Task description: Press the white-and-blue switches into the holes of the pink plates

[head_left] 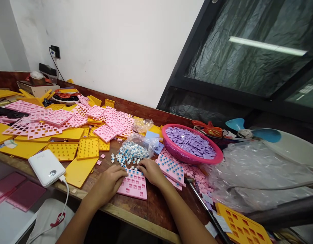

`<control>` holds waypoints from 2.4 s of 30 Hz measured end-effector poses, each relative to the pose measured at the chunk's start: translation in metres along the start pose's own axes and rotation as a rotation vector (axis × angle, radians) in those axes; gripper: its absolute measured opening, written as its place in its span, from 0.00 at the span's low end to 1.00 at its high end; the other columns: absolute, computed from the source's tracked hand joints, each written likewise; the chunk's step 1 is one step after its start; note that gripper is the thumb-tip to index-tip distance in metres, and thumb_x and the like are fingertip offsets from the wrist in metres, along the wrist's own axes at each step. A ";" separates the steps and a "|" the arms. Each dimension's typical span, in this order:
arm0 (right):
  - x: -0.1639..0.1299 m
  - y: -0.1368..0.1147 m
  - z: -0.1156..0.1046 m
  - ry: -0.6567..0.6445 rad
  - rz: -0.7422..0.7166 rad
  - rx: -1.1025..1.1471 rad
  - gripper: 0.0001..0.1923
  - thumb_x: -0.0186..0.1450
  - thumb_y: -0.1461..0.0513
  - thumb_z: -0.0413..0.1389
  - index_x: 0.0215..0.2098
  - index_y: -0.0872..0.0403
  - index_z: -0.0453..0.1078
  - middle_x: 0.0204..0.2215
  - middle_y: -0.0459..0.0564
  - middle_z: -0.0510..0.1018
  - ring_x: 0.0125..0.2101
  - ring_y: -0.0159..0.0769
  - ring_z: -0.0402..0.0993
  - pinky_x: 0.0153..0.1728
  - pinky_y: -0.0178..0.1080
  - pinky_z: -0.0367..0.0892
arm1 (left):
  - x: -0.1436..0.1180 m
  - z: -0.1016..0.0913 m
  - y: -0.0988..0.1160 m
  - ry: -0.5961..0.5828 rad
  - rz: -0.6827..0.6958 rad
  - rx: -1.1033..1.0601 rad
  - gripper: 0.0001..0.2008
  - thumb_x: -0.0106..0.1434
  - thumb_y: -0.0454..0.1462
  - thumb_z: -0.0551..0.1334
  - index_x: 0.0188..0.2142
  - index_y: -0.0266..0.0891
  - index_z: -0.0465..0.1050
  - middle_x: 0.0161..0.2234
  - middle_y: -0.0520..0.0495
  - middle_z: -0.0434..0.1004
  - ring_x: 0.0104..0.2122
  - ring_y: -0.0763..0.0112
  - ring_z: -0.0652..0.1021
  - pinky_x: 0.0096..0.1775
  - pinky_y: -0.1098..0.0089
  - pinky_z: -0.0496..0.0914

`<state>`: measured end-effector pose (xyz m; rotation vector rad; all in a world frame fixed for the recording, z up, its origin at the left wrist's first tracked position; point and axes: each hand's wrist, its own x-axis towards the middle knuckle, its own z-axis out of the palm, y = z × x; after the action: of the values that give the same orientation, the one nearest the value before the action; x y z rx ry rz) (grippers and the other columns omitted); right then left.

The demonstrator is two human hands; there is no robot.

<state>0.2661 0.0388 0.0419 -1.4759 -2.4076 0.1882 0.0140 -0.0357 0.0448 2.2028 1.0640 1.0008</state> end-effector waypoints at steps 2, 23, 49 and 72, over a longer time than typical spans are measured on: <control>0.000 -0.002 -0.001 0.007 0.026 -0.043 0.08 0.70 0.60 0.58 0.34 0.51 0.78 0.35 0.50 0.82 0.39 0.41 0.77 0.39 0.39 0.62 | 0.002 0.009 0.000 -0.048 0.023 0.061 0.13 0.72 0.32 0.55 0.46 0.43 0.79 0.47 0.46 0.78 0.49 0.65 0.76 0.52 0.65 0.70; -0.021 -0.026 -0.013 -0.056 -0.163 0.158 0.06 0.66 0.63 0.64 0.42 0.52 0.77 0.39 0.50 0.83 0.39 0.41 0.77 0.42 0.40 0.68 | 0.009 0.013 0.004 -0.073 0.045 0.082 0.24 0.71 0.26 0.52 0.60 0.49 0.69 0.52 0.48 0.79 0.48 0.64 0.77 0.50 0.64 0.67; -0.040 -0.027 0.019 0.196 -0.024 0.360 0.09 0.70 0.57 0.60 0.36 0.51 0.80 0.32 0.51 0.82 0.35 0.42 0.76 0.37 0.42 0.68 | 0.009 0.022 -0.005 0.017 -0.148 0.226 0.12 0.69 0.30 0.58 0.46 0.45 0.77 0.43 0.47 0.81 0.44 0.60 0.75 0.45 0.63 0.66; -0.042 -0.028 0.013 0.150 -0.151 0.196 0.09 0.71 0.59 0.58 0.35 0.52 0.78 0.31 0.50 0.80 0.33 0.40 0.74 0.36 0.41 0.63 | 0.005 -0.002 -0.039 0.042 -0.174 0.538 0.23 0.70 0.28 0.52 0.61 0.39 0.69 0.65 0.40 0.68 0.62 0.53 0.68 0.61 0.52 0.62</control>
<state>0.2560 -0.0101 0.0289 -1.1747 -2.2953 0.2603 -0.0031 -0.0092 0.0209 2.4413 1.6677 0.7458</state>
